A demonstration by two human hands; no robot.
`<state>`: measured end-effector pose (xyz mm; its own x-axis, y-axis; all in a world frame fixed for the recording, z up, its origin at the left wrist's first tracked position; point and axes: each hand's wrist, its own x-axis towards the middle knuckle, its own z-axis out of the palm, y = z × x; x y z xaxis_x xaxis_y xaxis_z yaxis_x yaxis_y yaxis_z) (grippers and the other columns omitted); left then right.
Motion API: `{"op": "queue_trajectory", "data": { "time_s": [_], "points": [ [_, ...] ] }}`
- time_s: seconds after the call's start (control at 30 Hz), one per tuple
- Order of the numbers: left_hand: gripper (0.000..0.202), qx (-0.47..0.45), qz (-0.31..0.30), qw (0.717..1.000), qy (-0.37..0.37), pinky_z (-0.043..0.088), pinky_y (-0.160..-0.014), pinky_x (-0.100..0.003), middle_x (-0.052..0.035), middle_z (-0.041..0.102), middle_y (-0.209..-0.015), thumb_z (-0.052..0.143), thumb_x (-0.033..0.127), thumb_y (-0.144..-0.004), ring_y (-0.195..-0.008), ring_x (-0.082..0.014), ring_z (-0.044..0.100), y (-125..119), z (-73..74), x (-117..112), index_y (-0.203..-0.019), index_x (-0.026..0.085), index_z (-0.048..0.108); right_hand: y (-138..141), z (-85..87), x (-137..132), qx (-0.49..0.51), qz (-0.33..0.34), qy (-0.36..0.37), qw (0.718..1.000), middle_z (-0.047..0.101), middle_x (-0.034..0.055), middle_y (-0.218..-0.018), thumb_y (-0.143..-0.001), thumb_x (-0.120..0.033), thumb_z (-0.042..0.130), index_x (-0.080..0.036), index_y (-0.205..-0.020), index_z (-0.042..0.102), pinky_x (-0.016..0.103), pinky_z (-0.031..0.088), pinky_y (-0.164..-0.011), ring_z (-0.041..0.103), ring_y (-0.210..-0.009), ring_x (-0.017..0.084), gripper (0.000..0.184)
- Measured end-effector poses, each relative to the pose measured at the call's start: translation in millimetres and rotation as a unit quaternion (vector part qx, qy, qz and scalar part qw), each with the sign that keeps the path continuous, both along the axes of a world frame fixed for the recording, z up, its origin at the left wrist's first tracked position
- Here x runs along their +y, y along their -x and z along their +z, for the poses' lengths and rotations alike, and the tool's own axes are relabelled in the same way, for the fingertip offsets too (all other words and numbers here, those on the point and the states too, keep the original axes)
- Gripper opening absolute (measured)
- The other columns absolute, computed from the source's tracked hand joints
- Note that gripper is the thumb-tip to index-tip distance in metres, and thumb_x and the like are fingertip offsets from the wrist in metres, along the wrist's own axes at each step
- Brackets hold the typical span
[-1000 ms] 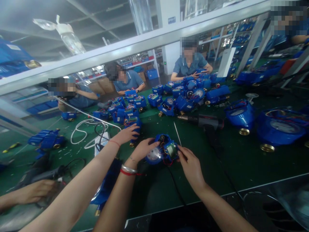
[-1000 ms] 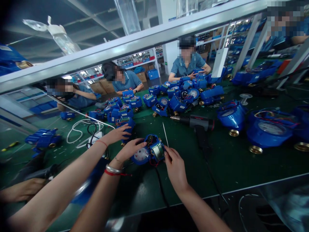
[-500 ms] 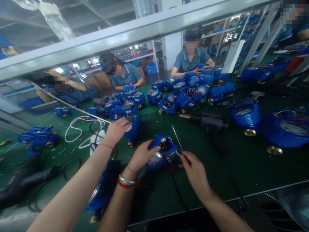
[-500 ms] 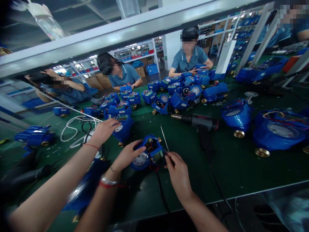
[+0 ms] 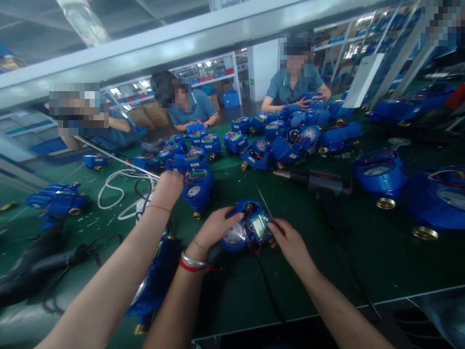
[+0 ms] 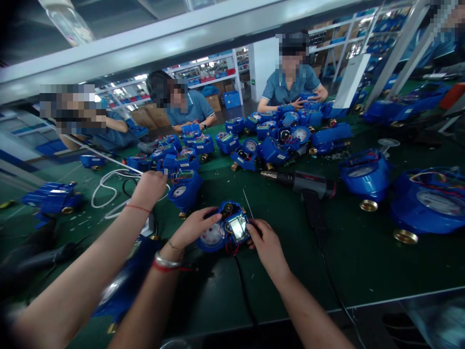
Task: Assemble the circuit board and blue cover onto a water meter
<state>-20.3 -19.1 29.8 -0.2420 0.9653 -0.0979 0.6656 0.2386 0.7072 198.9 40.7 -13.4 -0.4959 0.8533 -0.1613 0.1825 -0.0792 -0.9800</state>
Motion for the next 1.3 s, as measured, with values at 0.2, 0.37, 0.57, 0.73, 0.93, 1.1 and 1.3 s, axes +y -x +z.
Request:
{"op": "queue_trajectory", "data": {
  "time_s": [0.2, 0.37, 0.57, 0.73, 0.93, 1.1, 1.3],
  "points": [
    [0.065, 0.013, 0.004, 1.000, 0.013, 0.045, -0.090, -0.035, -0.0117, 0.062, -0.120, 0.048, 0.064, -0.079, -0.109, -0.0281, 0.058, 3, 6.5, -2, -0.121, 0.015, 0.059, 7, -3.3, 3, 0.017, 0.004, 0.133, 0.991, 0.064, 0.0024, -0.074, -0.085, -0.047, 0.051, -0.016, -0.122, 0.054, 0.024, 0.050, -0.052, 0.060, -0.060, 0.014, 0.048],
    [0.067, 0.026, -0.004, 1.000, 0.010, 0.046, -0.087, -0.033, -0.0114, 0.064, -0.117, 0.046, 0.067, -0.079, -0.104, -0.0266, 0.060, 2, 4.2, -2, -0.119, 0.015, 0.060, 8, -3.5, 4, 0.049, 0.008, 0.174, 0.984, 0.064, 0.0036, -0.074, -0.083, -0.044, 0.056, -0.016, -0.117, 0.057, 0.022, 0.047, -0.048, 0.058, -0.060, 0.013, 0.044],
    [0.068, 0.063, 0.000, 0.998, 0.014, 0.046, -0.084, -0.033, -0.0118, 0.065, -0.114, 0.044, 0.069, -0.079, -0.102, -0.0275, 0.061, 2, 7.8, -1, -0.117, 0.015, 0.062, 13, -10.5, 10, 0.101, 0.016, 0.204, 0.974, 0.060, 0.0027, -0.077, -0.081, -0.047, 0.060, -0.017, -0.113, 0.056, 0.018, 0.041, -0.043, 0.053, -0.060, 0.011, 0.044],
    [0.068, 0.050, 0.005, 0.999, 0.014, 0.047, -0.082, -0.032, -0.0126, 0.066, -0.113, 0.045, 0.068, -0.079, -0.100, -0.0273, 0.062, 3, 7.9, 1, -0.116, 0.014, 0.062, 20, -13.0, 12, 0.140, 0.025, 0.210, 0.967, 0.054, 0.0001, -0.075, -0.082, -0.049, 0.058, -0.017, -0.105, 0.056, 0.015, 0.035, -0.040, 0.048, -0.057, 0.008, 0.040],
    [0.065, -0.019, 0.020, 0.999, 0.024, 0.048, -0.074, -0.032, -0.0101, 0.070, -0.099, 0.047, 0.067, -0.078, -0.088, -0.0259, 0.064, 10, 3.2, 7, -0.108, 0.013, 0.066, 28, -9.3, 15, 0.149, 0.012, 0.208, 0.967, 0.052, -0.0003, -0.076, -0.080, -0.051, 0.060, -0.017, -0.103, 0.054, 0.015, 0.033, -0.038, 0.045, -0.053, 0.006, 0.041],
    [0.067, 0.042, 0.001, 0.999, 0.018, 0.047, -0.084, -0.035, -0.0127, 0.066, -0.110, 0.044, 0.066, -0.080, -0.099, -0.0274, 0.062, 9, 11.4, 9, -0.116, 0.012, 0.061, 31, -10.1, 20, 0.151, 0.007, 0.224, 0.963, 0.051, -0.0009, -0.075, -0.078, -0.052, 0.061, -0.017, -0.101, 0.056, 0.014, 0.032, -0.037, 0.043, -0.051, 0.005, 0.042],
    [0.070, 0.148, -0.070, 0.986, -0.032, 0.034, -0.104, -0.037, -0.0140, 0.050, -0.134, 0.043, 0.063, -0.083, -0.123, -0.0263, 0.046, -7, 22.4, 21, -0.133, 0.014, 0.044, 31, -16.6, 22, 0.163, 0.011, 0.225, 0.961, 0.050, -0.0019, -0.073, -0.077, -0.054, 0.062, -0.018, -0.096, 0.057, 0.013, 0.029, -0.037, 0.042, -0.051, 0.004, 0.041]
  ]
}}
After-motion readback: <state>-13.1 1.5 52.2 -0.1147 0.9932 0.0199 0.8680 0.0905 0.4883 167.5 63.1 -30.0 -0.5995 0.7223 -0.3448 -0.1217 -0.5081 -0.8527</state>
